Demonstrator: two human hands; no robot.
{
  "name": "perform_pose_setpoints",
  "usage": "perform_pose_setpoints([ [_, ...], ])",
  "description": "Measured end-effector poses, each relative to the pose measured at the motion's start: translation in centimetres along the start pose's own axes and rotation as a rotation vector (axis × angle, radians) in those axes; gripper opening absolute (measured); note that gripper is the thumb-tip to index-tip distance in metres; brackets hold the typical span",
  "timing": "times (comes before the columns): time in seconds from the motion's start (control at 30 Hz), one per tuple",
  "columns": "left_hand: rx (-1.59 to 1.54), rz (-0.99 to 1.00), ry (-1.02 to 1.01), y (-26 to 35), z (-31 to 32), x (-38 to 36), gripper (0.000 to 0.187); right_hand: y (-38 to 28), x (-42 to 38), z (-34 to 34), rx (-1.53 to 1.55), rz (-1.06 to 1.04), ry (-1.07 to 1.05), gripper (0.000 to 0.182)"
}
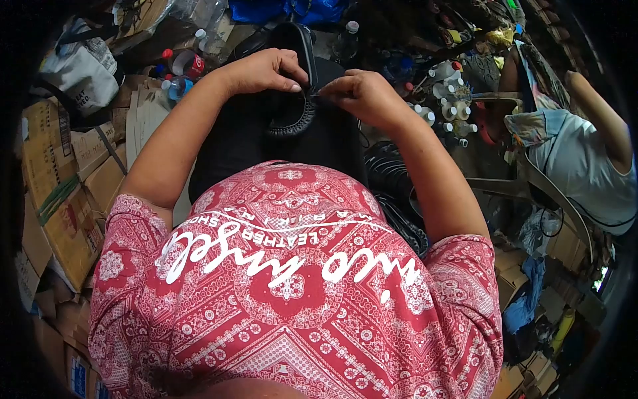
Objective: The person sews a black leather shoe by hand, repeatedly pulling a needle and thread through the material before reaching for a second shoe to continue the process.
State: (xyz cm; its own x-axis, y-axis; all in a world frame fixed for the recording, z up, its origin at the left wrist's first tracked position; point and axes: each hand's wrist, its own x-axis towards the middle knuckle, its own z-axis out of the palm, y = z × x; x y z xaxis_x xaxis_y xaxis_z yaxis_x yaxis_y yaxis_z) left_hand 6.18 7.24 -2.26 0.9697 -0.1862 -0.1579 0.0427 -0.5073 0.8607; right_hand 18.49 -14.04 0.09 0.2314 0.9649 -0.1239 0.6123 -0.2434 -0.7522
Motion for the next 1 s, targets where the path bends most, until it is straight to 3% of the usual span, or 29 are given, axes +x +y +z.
perform_pose_setpoints([
  [0.17, 0.011, 0.004, 0.001, -0.2, 0.1, 0.5, 0.026, -0.7, 0.3, -0.2, -0.235, -0.059, -0.054, 0.023],
  [0.37, -0.131, -0.067, -0.052, -0.2, -0.1, 0.4, 0.029, 1.4, -0.4, 1.1, 0.047, 0.013, 0.002, 0.024],
  [0.53, -0.148, -0.069, -0.103, 0.1, 0.0, 0.8, 0.031, 3.2, -0.2, 0.9, 0.328, 0.101, -0.1, 0.024],
  [0.73, -0.211, -0.053, -0.124, -0.6, 0.2, 1.1, 0.03, 4.6, 0.3, 0.7, 0.423, 0.094, -0.2, 0.025],
  [1.0, -0.228, -0.041, -0.088, -1.1, 0.4, 1.0, 0.029, 4.3, 0.2, 1.3, 0.466, 0.117, -0.144, 0.024],
])
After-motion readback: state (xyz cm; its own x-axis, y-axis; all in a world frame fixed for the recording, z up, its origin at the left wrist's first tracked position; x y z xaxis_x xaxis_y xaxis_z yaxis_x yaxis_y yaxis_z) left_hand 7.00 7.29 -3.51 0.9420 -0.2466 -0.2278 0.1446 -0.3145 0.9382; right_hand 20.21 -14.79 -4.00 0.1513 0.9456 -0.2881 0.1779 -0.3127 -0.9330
